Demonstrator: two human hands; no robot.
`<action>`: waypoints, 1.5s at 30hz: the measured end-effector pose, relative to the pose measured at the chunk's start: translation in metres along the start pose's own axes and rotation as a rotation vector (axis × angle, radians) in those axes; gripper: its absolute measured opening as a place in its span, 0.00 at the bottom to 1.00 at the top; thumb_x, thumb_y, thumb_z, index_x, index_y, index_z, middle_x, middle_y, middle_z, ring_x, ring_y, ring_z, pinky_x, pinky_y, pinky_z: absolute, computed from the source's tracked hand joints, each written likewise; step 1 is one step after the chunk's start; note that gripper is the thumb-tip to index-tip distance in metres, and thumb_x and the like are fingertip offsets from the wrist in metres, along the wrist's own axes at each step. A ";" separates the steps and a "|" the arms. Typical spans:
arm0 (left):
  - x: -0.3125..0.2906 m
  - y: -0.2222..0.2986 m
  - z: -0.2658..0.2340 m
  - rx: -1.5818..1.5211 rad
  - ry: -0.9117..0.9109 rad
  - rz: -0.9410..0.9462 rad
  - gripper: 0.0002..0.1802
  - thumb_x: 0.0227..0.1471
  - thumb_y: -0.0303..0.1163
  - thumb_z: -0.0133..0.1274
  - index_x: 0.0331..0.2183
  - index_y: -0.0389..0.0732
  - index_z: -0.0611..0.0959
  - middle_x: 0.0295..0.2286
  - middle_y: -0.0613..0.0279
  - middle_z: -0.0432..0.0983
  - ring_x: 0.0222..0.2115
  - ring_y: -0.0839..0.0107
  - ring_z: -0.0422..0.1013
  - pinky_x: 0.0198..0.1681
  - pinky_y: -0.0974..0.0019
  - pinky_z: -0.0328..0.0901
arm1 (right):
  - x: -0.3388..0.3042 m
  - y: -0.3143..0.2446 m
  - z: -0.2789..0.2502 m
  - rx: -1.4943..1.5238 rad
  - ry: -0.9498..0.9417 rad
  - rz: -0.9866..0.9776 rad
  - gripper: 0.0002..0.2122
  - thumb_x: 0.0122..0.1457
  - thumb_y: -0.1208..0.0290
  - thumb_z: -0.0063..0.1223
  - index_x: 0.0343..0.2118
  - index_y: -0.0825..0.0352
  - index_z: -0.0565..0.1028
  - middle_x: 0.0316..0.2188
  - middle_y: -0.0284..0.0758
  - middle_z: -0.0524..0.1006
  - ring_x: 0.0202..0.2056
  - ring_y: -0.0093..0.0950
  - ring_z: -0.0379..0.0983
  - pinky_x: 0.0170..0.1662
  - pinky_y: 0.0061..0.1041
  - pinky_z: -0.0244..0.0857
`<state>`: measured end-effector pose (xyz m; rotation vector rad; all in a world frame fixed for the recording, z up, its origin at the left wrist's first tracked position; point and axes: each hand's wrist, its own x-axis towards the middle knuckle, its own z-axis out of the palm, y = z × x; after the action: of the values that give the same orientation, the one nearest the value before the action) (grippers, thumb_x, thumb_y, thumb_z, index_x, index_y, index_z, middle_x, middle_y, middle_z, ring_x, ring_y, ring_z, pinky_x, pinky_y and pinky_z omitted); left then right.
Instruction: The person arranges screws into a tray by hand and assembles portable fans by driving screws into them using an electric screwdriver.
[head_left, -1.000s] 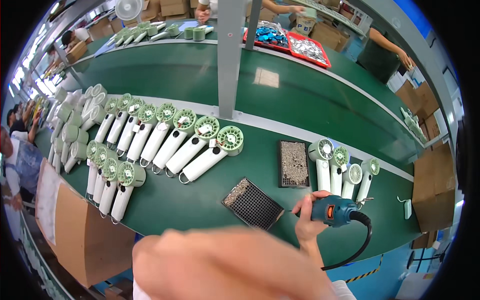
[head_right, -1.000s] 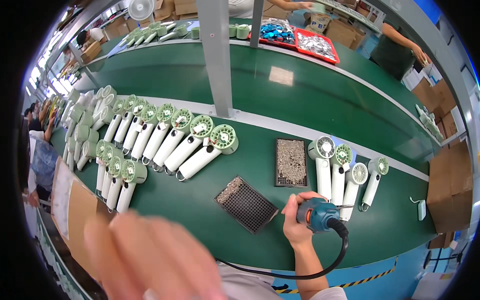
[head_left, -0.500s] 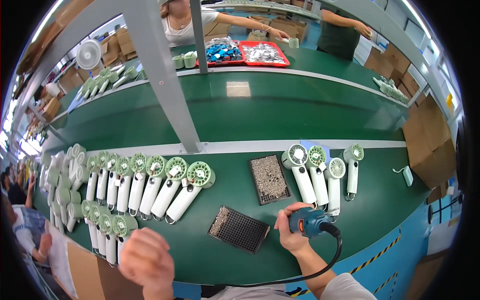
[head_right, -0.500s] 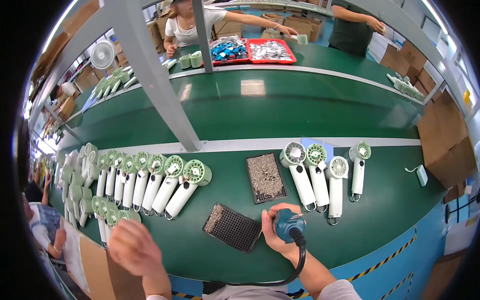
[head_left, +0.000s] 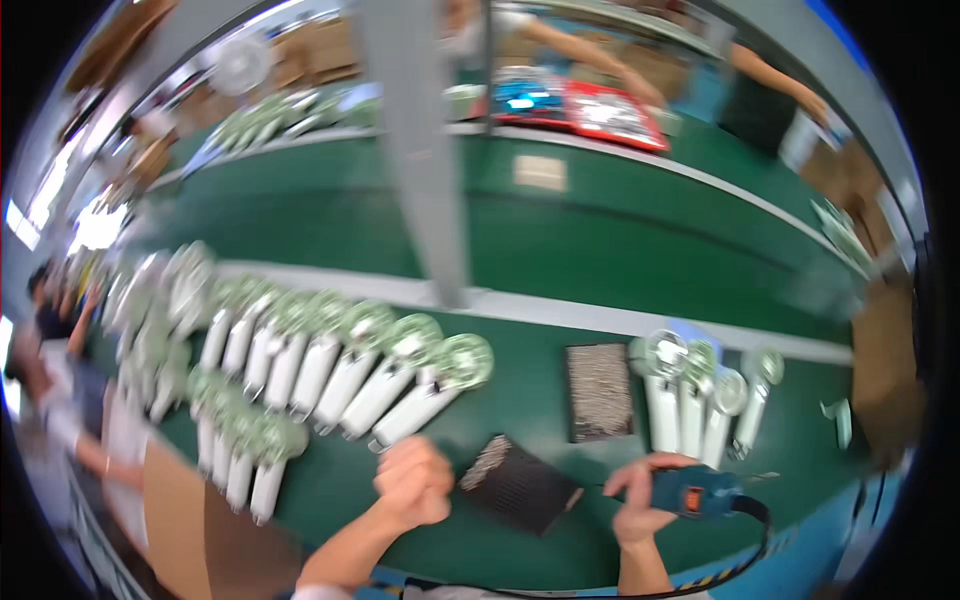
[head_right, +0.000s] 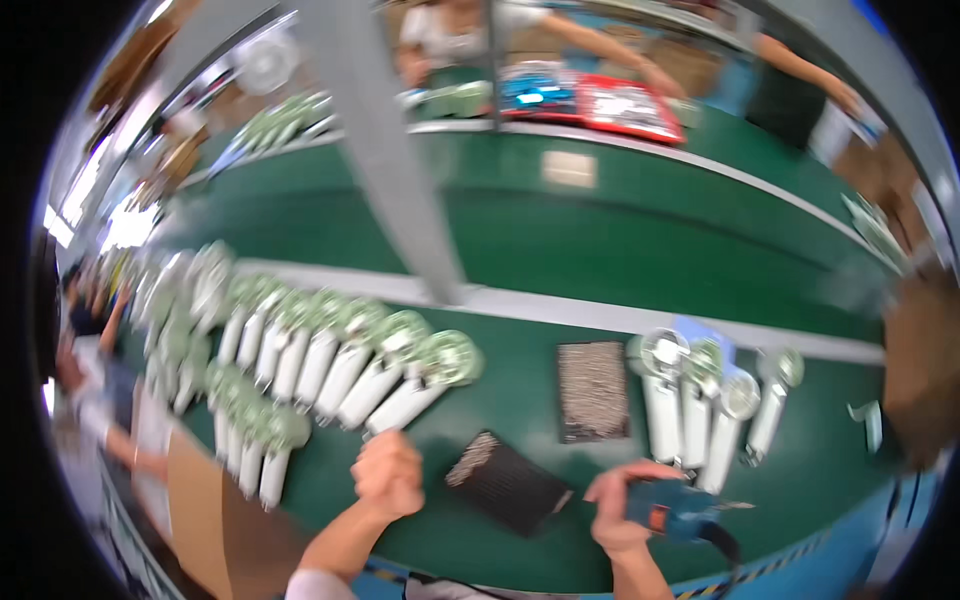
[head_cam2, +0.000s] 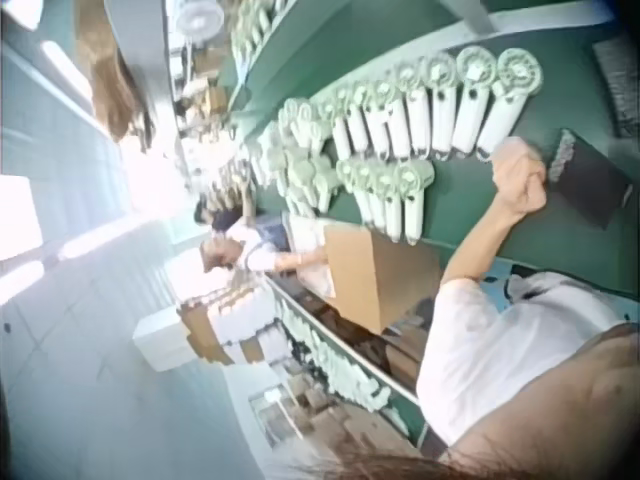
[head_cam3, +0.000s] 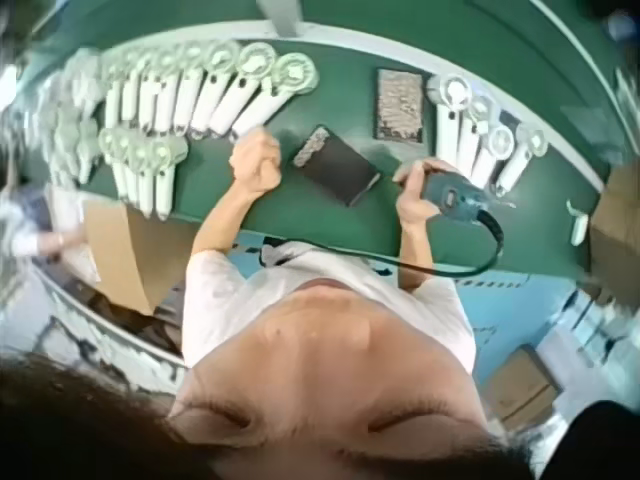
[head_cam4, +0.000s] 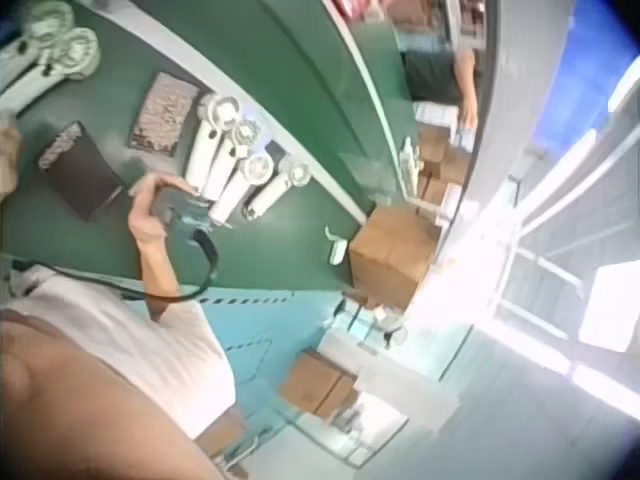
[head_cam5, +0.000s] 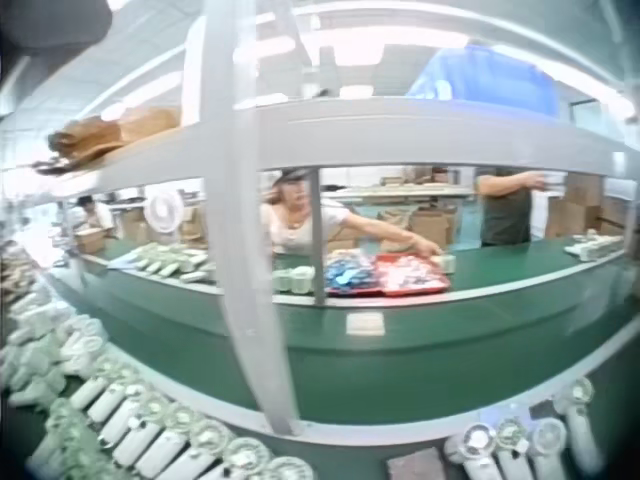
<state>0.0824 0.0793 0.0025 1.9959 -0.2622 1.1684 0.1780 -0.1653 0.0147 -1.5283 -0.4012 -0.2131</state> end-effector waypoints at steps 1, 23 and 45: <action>0.004 0.000 0.006 -0.006 -0.020 -0.027 0.07 0.27 0.15 0.46 0.14 0.39 0.71 0.15 0.60 0.68 0.14 0.66 0.65 0.17 0.67 0.59 | 0.000 0.000 0.000 -0.006 0.051 0.017 0.13 0.62 0.78 0.43 0.48 0.71 0.58 0.15 0.33 0.68 0.15 0.22 0.66 0.25 0.18 0.61; 0.023 0.031 -0.034 -0.062 0.209 0.088 0.09 0.32 0.12 0.45 0.19 0.38 0.72 0.21 0.60 0.69 0.19 0.63 0.65 0.19 0.65 0.59 | -0.002 -0.030 0.024 -0.008 0.140 -0.078 0.15 0.62 0.68 0.53 0.22 0.72 0.67 0.15 0.37 0.70 0.15 0.28 0.65 0.20 0.25 0.62; -0.106 0.037 -0.193 1.160 0.011 -0.598 0.21 0.48 0.35 0.61 0.42 0.35 0.76 0.39 0.54 0.73 0.41 0.56 0.68 0.45 0.59 0.63 | -0.001 -0.005 0.012 -0.034 0.129 -0.036 0.11 0.63 0.74 0.47 0.44 0.74 0.65 0.18 0.32 0.65 0.16 0.21 0.62 0.25 0.20 0.60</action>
<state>-0.1202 0.1720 -0.0132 2.6887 1.2044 0.9815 0.1742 -0.1540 0.0190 -1.5316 -0.3244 -0.3467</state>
